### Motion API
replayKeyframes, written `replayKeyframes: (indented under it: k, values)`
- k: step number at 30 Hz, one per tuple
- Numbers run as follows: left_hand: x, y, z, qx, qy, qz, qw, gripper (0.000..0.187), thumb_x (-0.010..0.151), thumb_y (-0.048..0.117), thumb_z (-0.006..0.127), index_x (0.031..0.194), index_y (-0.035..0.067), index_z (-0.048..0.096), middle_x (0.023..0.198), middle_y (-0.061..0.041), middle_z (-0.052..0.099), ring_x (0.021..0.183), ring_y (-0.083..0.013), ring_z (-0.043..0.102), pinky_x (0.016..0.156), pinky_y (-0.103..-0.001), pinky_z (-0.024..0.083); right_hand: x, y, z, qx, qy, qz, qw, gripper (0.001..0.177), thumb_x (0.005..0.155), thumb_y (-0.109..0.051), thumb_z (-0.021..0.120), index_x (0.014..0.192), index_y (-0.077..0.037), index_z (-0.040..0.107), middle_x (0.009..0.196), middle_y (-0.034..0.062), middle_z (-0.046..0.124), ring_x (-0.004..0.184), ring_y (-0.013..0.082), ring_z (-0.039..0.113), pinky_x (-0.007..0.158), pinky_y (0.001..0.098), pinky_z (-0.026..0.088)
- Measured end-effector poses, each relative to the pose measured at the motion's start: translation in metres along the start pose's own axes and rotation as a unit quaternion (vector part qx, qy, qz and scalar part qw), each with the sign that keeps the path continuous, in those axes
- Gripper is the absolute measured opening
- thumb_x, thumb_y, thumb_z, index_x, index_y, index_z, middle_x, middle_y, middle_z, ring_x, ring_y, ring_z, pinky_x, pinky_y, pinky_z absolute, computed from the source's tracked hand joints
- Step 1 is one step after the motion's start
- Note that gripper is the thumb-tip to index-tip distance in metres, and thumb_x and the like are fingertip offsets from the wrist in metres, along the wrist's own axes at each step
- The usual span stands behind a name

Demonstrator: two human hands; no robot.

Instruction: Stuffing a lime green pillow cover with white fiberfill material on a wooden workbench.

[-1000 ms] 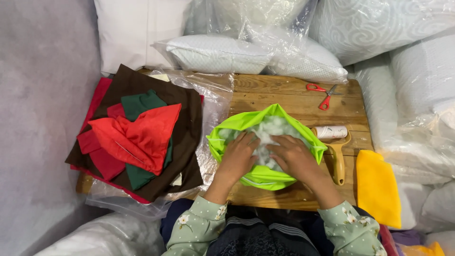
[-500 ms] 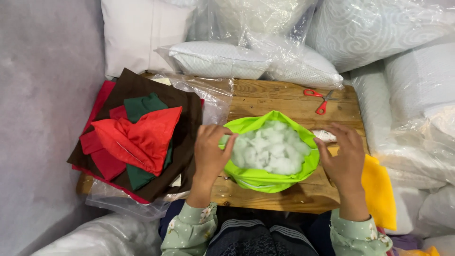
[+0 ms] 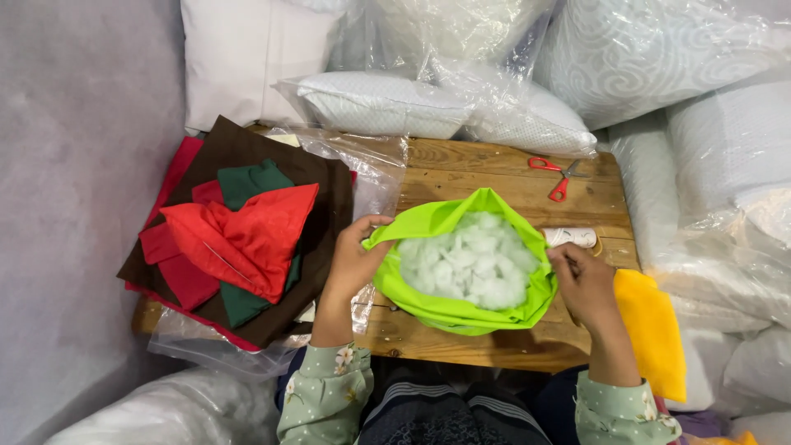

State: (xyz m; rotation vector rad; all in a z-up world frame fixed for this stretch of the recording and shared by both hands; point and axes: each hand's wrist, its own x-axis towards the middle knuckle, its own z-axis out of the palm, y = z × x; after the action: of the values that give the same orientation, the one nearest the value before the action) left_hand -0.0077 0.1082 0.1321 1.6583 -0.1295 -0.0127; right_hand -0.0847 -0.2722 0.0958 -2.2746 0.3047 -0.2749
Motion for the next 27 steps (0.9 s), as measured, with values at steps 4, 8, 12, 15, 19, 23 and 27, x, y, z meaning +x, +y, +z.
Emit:
replayKeyframes:
  k: [4, 8, 12, 15, 19, 23, 27]
  values:
    - [-0.014, 0.032, -0.026, -0.071, 0.066, -0.033, 0.995, 0.030, 0.083, -0.006, 0.072, 0.109, 0.009, 0.071, 0.101, -0.006, 0.075, 0.091, -0.0133, 0.069, 0.079, -0.024, 0.055, -0.011, -0.021, -0.053, 0.108, 0.118, -0.046, 0.986, 0.023, 0.119, -0.015, 0.055, 0.100, -0.005, 0.064, 0.085, 0.0024, 0.059, 0.077, 0.0126, 0.057, 0.069, 0.0287, 0.054]
    - [-0.018, 0.026, -0.035, -0.210, -0.016, -0.001, 0.978, 0.041, 0.086, -0.002, 0.067, 0.125, 0.009, 0.062, 0.096, -0.004, 0.067, 0.084, -0.0122, 0.064, 0.072, -0.025, 0.051, -0.020, -0.038, -0.051, 0.120, 0.139, -0.037, 0.982, 0.016, 0.117, -0.009, 0.060, 0.106, -0.001, 0.068, 0.082, 0.0054, 0.062, 0.068, 0.0117, 0.057, 0.062, 0.0255, 0.054]
    - [-0.013, 0.006, -0.037, -0.103, 0.115, -0.011, 0.988, 0.037, 0.080, -0.006, 0.061, 0.109, 0.016, 0.059, 0.122, -0.004, 0.066, 0.119, -0.0155, 0.061, 0.091, -0.027, 0.047, -0.026, -0.040, -0.058, 0.112, 0.152, -0.050, 0.981, 0.019, 0.121, -0.011, 0.062, 0.108, 0.000, 0.069, 0.077, 0.0057, 0.060, 0.066, 0.0107, 0.057, 0.063, 0.0237, 0.057]
    - [-0.020, 0.019, -0.041, -0.169, 0.037, 0.098, 0.980, 0.045, 0.083, -0.019, 0.047, 0.059, 0.018, 0.056, 0.123, -0.011, 0.060, 0.108, -0.0187, 0.062, 0.086, -0.028, 0.047, -0.028, -0.035, -0.071, 0.079, 0.105, -0.033, 0.991, 0.017, 0.118, -0.014, 0.064, 0.108, -0.003, 0.070, 0.072, 0.0023, 0.058, 0.061, 0.0108, 0.059, 0.061, 0.0196, 0.051]
    - [-0.030, 0.041, -0.032, 0.251, 0.030, 0.130, 0.959, 0.053, 0.073, -0.023, 0.044, 0.078, 0.014, 0.081, 0.131, -0.004, 0.063, 0.104, -0.0223, 0.069, 0.072, -0.034, 0.051, -0.028, -0.035, -0.068, 0.052, 0.099, -0.052, 0.992, 0.016, 0.114, -0.012, 0.066, 0.108, 0.002, 0.072, 0.075, 0.0055, 0.064, 0.060, 0.0121, 0.057, 0.059, 0.0225, 0.050]
    - [-0.029, 0.031, -0.020, 0.314, -0.087, 0.092, 0.941, 0.055, 0.084, 0.000, 0.061, 0.138, 0.005, 0.056, 0.151, -0.010, 0.050, 0.131, -0.0302, 0.055, 0.103, -0.041, 0.044, -0.033, -0.039, -0.069, -0.077, 0.163, -0.111, 0.977, 0.012, 0.115, -0.009, 0.075, 0.106, 0.000, 0.074, 0.073, 0.0053, 0.063, 0.067, 0.0106, 0.056, 0.070, 0.0242, 0.047]
    - [-0.032, 0.026, -0.010, 0.265, -0.179, 0.097, 0.943, 0.080, 0.082, 0.010, 0.074, 0.154, 0.008, 0.040, 0.162, -0.020, 0.036, 0.151, -0.0312, 0.034, 0.119, -0.038, 0.031, -0.040, -0.087, -0.045, -0.150, 0.317, -0.321, 0.880, 0.029, 0.108, -0.004, 0.092, 0.102, 0.012, 0.068, 0.102, 0.0251, 0.064, 0.102, 0.0395, 0.061, 0.087, 0.0456, 0.052]
